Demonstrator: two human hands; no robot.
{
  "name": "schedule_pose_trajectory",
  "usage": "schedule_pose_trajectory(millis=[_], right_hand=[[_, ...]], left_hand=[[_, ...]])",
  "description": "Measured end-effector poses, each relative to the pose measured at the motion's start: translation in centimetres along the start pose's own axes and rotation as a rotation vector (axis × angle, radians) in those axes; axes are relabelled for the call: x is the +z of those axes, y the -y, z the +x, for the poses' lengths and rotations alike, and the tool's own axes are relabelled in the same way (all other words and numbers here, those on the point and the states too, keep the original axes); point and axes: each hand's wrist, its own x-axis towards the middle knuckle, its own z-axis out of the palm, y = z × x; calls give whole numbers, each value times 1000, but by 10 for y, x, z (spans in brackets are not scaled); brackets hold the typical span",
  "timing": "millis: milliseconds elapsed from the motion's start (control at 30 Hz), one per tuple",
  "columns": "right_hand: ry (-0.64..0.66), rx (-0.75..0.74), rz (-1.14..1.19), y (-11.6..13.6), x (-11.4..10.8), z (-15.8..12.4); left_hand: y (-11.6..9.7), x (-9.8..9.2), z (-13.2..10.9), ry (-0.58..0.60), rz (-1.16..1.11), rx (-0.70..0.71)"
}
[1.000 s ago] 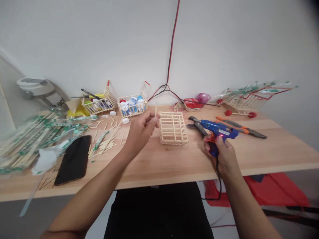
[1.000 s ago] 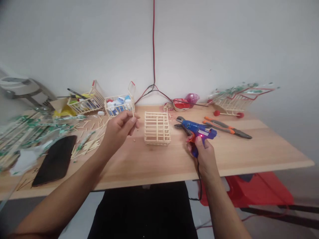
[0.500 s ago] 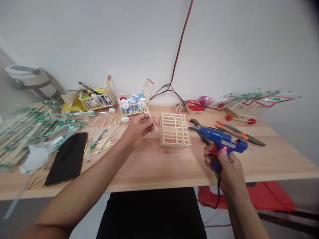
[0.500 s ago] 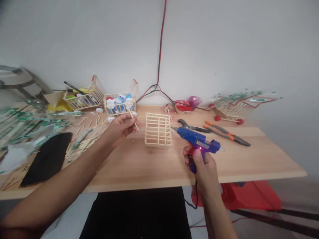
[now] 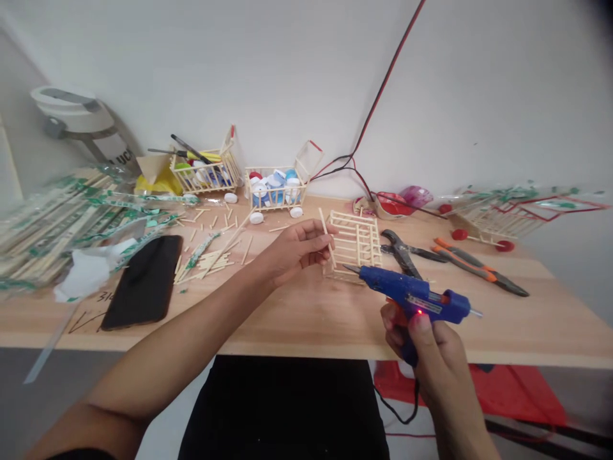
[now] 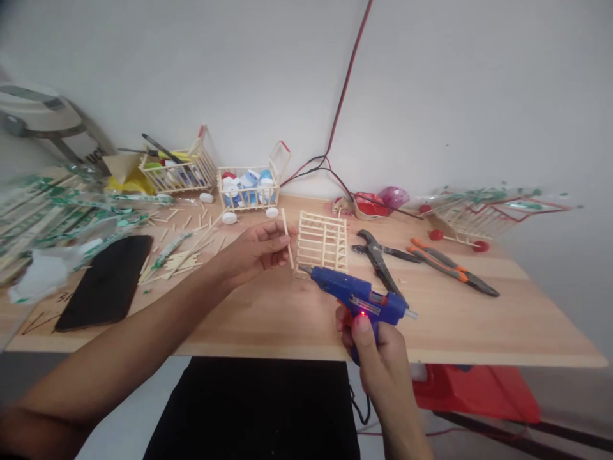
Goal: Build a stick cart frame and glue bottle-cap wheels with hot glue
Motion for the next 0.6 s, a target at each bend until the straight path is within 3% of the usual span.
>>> schedule_pose_trajectory(millis=[233,600], right_hand=[[-53,0,-109,6,1,-6],[-74,23,-71,11,11,-10]], left_hand=[[2,-2,1,43,-28,18],[3,-1,0,63,-52,1]])
